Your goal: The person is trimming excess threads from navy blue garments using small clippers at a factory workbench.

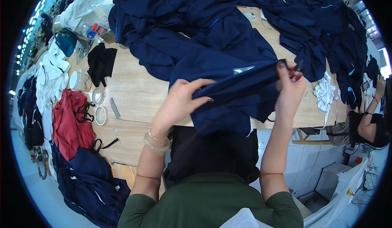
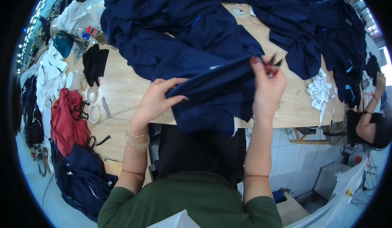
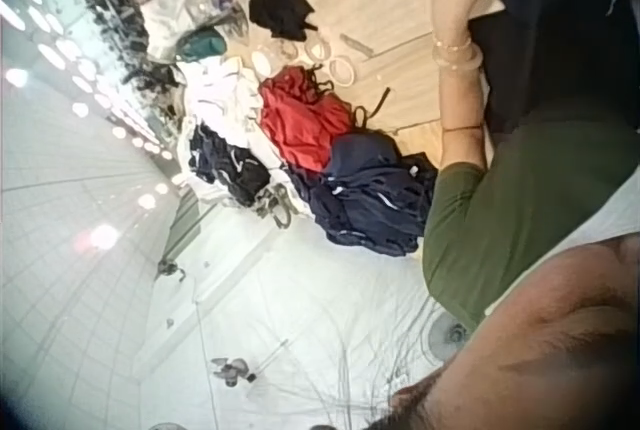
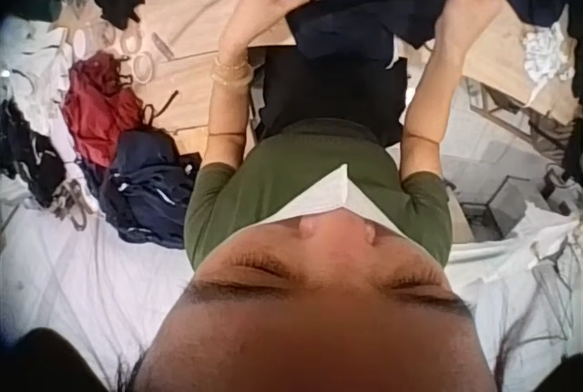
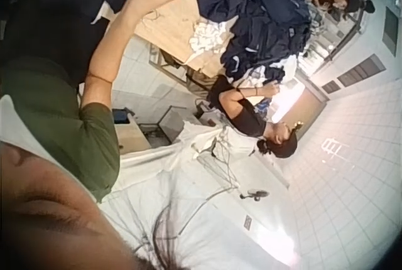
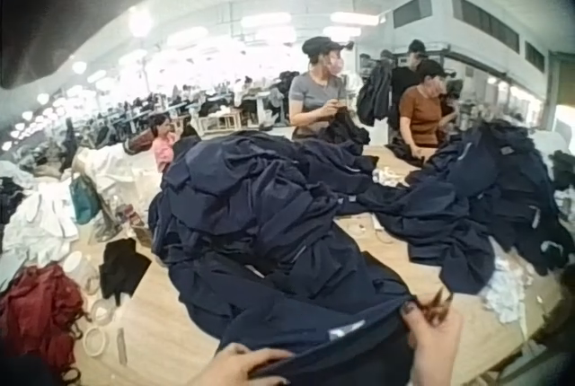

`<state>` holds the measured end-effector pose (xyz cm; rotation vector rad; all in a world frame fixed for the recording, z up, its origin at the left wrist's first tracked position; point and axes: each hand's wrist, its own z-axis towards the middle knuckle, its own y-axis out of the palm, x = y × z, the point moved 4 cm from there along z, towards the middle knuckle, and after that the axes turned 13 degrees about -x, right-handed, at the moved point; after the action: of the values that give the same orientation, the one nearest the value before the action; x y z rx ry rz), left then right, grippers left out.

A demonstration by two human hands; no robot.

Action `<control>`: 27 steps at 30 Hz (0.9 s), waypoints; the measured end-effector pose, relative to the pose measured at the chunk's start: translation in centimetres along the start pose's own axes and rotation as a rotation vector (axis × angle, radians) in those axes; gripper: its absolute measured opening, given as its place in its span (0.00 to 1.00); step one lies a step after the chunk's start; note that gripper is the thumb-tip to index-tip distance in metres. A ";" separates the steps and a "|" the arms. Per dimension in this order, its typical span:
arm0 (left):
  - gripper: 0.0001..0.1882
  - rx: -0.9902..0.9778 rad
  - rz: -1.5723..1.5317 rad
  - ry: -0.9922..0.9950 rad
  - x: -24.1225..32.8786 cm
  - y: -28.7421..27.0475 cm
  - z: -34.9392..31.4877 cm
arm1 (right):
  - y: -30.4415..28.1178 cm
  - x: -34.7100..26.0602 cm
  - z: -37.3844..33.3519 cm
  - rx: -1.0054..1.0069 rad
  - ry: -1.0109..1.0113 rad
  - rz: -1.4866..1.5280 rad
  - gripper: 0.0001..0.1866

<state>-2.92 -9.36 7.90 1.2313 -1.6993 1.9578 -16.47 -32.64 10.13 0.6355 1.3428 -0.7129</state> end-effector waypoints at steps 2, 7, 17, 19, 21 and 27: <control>0.14 0.026 0.076 -0.006 -1.8 -1.8 -0.2 | -2.2 0.6 1.7 0.011 0.022 0.134 0.09; 0.09 0.125 0.129 -0.015 -1.9 -5.3 0.1 | -7.2 2.2 3.3 -0.006 0.126 0.312 0.08; 0.10 0.338 0.508 0.033 0.4 0.2 -0.8 | -10.9 2.0 1.2 -0.353 0.007 -0.065 0.15; 0.18 0.190 0.470 0.016 -0.2 4.2 -2.0 | -11.5 2.7 -0.2 -0.364 0.099 -0.436 0.16; 0.22 0.133 0.294 -0.030 -1.1 6.8 -3.2 | -11.4 3.5 -1.5 -0.347 0.212 -0.649 0.17; 0.31 0.175 -0.870 -0.178 -3.1 11.6 -4.5 | -4.5 0.1 -5.0 -0.399 -0.260 -0.626 0.22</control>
<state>-10.84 -7.50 -1.96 1.8359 -0.7981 1.4826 -23.07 -31.67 9.41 -0.2106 1.3893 -0.9496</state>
